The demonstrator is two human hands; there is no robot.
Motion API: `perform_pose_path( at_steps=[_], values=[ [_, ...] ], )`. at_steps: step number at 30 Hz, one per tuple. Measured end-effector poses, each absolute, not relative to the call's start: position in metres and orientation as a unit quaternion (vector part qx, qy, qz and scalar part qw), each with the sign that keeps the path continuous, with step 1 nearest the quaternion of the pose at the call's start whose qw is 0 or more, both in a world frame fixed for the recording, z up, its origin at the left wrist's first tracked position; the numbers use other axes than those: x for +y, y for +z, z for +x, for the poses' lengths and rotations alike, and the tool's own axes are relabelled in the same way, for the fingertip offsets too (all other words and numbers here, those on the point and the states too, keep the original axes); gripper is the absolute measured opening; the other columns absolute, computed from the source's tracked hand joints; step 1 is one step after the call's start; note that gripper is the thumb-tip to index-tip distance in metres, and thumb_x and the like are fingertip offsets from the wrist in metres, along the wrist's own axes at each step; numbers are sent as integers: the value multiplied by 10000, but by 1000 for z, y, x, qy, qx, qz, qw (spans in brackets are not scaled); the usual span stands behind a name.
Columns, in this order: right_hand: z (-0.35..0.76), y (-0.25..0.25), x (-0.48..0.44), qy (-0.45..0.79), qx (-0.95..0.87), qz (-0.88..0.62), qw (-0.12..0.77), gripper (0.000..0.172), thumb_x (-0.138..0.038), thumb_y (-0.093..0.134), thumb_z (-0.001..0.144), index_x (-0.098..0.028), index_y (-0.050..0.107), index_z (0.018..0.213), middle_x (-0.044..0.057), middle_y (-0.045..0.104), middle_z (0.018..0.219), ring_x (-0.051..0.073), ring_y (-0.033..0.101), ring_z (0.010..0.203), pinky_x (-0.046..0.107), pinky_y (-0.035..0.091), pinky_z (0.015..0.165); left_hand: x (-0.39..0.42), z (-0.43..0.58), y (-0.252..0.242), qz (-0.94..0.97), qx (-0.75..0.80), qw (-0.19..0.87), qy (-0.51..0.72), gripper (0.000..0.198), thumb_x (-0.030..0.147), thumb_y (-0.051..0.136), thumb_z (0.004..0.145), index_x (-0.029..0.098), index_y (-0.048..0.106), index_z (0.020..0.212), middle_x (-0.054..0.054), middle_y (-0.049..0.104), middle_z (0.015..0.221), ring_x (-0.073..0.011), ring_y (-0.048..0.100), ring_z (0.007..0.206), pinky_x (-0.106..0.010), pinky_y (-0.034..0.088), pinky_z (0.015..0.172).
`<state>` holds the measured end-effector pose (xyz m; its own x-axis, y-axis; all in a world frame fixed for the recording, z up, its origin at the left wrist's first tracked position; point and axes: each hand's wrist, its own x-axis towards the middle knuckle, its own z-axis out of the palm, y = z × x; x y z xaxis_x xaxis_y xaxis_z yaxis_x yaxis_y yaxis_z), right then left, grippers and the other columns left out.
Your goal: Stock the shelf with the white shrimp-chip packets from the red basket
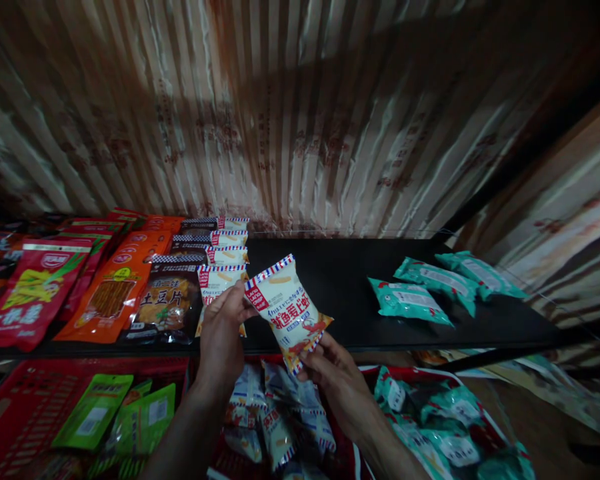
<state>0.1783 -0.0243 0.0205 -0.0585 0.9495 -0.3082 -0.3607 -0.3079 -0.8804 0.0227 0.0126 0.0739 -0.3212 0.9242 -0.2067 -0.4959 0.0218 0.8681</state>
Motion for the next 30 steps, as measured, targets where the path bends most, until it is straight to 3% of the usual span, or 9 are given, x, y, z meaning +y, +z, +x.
perform_pose_path(
  at_steps=[9,15,21,30],
  values=[
    [179,20,-23,650,-308,-481,501,367,-315,803,599,-193,684,924,32,690,801,149,589,670,224,468,534,11,23,78,211,461,537,674,227,337,594,722,134,643,810,-112,723,824,-222,683,772,-332,528,690],
    [179,15,-23,649,-311,-479,502,342,-303,788,631,-198,674,935,25,685,797,148,592,661,225,467,543,10,24,74,275,447,537,660,144,269,589,733,144,656,757,-80,726,842,-193,680,790,-293,517,721],
    [179,16,-22,637,-315,-490,505,338,-303,800,597,-188,681,891,33,684,772,160,590,659,237,465,535,11,27,71,283,452,538,653,201,293,628,741,141,700,852,-57,732,832,-174,674,786,-276,511,736],
    [179,15,-21,644,-315,-483,503,323,-296,795,596,-186,683,879,21,674,752,144,581,643,226,462,531,9,29,72,281,473,516,657,210,310,618,759,130,707,822,-60,734,820,-178,676,781,-292,518,749]
  ],
)
